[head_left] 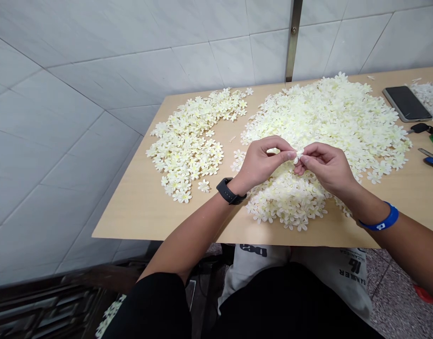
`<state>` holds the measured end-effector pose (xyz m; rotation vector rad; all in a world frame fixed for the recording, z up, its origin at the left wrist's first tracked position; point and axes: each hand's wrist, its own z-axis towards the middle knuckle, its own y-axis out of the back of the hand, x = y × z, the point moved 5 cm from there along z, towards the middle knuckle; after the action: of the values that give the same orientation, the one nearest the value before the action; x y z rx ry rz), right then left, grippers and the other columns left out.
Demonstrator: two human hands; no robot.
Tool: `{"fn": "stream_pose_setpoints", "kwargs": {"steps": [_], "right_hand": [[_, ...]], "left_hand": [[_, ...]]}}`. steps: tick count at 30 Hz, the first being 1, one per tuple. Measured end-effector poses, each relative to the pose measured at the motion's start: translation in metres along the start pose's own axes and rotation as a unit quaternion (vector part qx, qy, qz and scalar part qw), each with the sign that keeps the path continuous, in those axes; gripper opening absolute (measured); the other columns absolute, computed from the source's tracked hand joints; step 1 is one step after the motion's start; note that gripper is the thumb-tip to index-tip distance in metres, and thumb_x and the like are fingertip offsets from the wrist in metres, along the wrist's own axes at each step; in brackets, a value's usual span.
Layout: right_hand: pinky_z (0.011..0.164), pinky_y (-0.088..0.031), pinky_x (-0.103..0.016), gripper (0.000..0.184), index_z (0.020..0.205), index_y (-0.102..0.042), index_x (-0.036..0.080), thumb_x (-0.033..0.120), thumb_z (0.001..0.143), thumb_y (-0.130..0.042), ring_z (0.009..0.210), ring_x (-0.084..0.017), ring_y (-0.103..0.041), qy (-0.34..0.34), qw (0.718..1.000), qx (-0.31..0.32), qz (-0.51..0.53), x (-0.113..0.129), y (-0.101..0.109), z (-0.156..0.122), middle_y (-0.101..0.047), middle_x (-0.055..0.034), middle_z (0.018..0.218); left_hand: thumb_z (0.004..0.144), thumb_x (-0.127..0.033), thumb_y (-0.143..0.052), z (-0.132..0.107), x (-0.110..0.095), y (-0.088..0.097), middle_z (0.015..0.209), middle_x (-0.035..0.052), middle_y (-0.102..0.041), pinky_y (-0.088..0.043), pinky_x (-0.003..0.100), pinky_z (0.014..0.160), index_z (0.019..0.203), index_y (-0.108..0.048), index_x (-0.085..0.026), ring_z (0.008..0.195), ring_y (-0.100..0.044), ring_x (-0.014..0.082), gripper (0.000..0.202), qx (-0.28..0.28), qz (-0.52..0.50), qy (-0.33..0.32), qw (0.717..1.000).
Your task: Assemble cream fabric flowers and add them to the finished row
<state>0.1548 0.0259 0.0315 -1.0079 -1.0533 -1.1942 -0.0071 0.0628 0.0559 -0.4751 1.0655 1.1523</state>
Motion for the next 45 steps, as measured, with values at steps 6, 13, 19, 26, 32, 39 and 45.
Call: {"fn": "stream_pose_setpoints", "kwargs": {"steps": [6,13,19,26,32,39,45], "right_hand": [[0.06,-0.061,-0.029,0.021,0.073,-0.068,0.021,0.034,0.078,-0.084,0.06,-0.015,-0.07,-0.013,0.999,-0.022,-0.027,0.002,0.002,0.001,-0.072,-0.0009,0.067],[0.058,-0.06,-0.029,0.017,0.075,-0.067,0.021,0.03,0.079,-0.081,0.058,-0.014,-0.069,-0.017,0.999,-0.036,-0.024,0.001,0.004,0.001,-0.072,-0.0008,0.067],[0.059,-0.059,-0.027,0.017,0.073,-0.067,0.021,0.028,0.079,-0.081,0.058,-0.013,-0.068,-0.019,0.997,-0.067,-0.013,-0.004,0.012,0.004,-0.071,-0.0004,0.066],[0.064,-0.062,-0.029,0.015,0.081,-0.074,0.02,0.034,0.082,-0.08,0.064,-0.014,-0.07,-0.038,0.995,-0.095,-0.015,-0.008,0.013,0.004,-0.074,-0.002,0.073],[0.065,-0.064,-0.031,0.032,0.082,-0.075,0.02,0.048,0.075,-0.087,0.063,-0.017,-0.072,-0.041,0.998,-0.05,0.014,-0.006,0.005,0.002,-0.075,-0.0029,0.068],[0.063,-0.064,-0.031,0.032,0.083,-0.075,0.021,0.05,0.075,-0.087,0.062,-0.017,-0.073,-0.032,0.999,-0.031,0.026,-0.007,0.004,0.002,-0.076,-0.0026,0.069],[0.064,-0.063,-0.03,0.024,0.08,-0.074,0.021,0.042,0.078,-0.086,0.061,-0.015,-0.071,-0.03,0.999,-0.023,0.005,-0.004,0.003,0.002,-0.074,-0.0017,0.067]], "left_hand": [[0.087,-0.045,-0.076,-0.001,-0.002,0.001,0.083,0.005,-0.072,-0.048,0.022,0.06,0.075,-0.071,-0.018,0.082,-0.065,0.0142,0.03,-0.015,0.025,0.023,0.999],[0.09,-0.048,-0.072,0.002,-0.002,0.012,0.084,0.0052,-0.07,-0.047,0.023,0.061,0.08,-0.068,-0.017,0.077,-0.062,0.0132,0.032,-0.039,0.051,0.026,0.998],[0.094,-0.049,-0.067,0.008,-0.001,0.033,0.086,0.0047,-0.07,-0.049,0.023,0.062,0.085,-0.067,-0.018,0.076,-0.062,0.0119,0.032,-0.083,0.084,-0.001,0.993],[0.095,-0.037,-0.068,0.002,-0.005,0.005,0.097,0.0046,-0.075,-0.049,0.02,0.061,0.094,-0.074,-0.021,0.084,-0.066,0.0123,0.017,-0.001,0.183,-0.031,0.983],[0.094,-0.036,-0.07,0.0,-0.002,0.0,0.088,0.0036,-0.076,-0.048,0.022,0.06,0.084,-0.076,-0.021,0.084,-0.068,0.0138,0.019,-0.035,0.174,-0.04,0.983],[0.093,-0.045,-0.069,0.001,-0.004,0.002,0.084,0.0054,-0.076,-0.047,0.024,0.06,0.078,-0.074,-0.019,0.082,-0.067,0.0151,0.03,-0.018,0.105,-0.017,0.994],[0.091,-0.035,-0.071,0.0,-0.007,0.0,0.084,0.0047,-0.073,-0.044,0.023,0.055,0.077,-0.071,-0.019,0.081,-0.065,0.0147,0.022,-0.012,0.096,-0.013,0.995]]}}
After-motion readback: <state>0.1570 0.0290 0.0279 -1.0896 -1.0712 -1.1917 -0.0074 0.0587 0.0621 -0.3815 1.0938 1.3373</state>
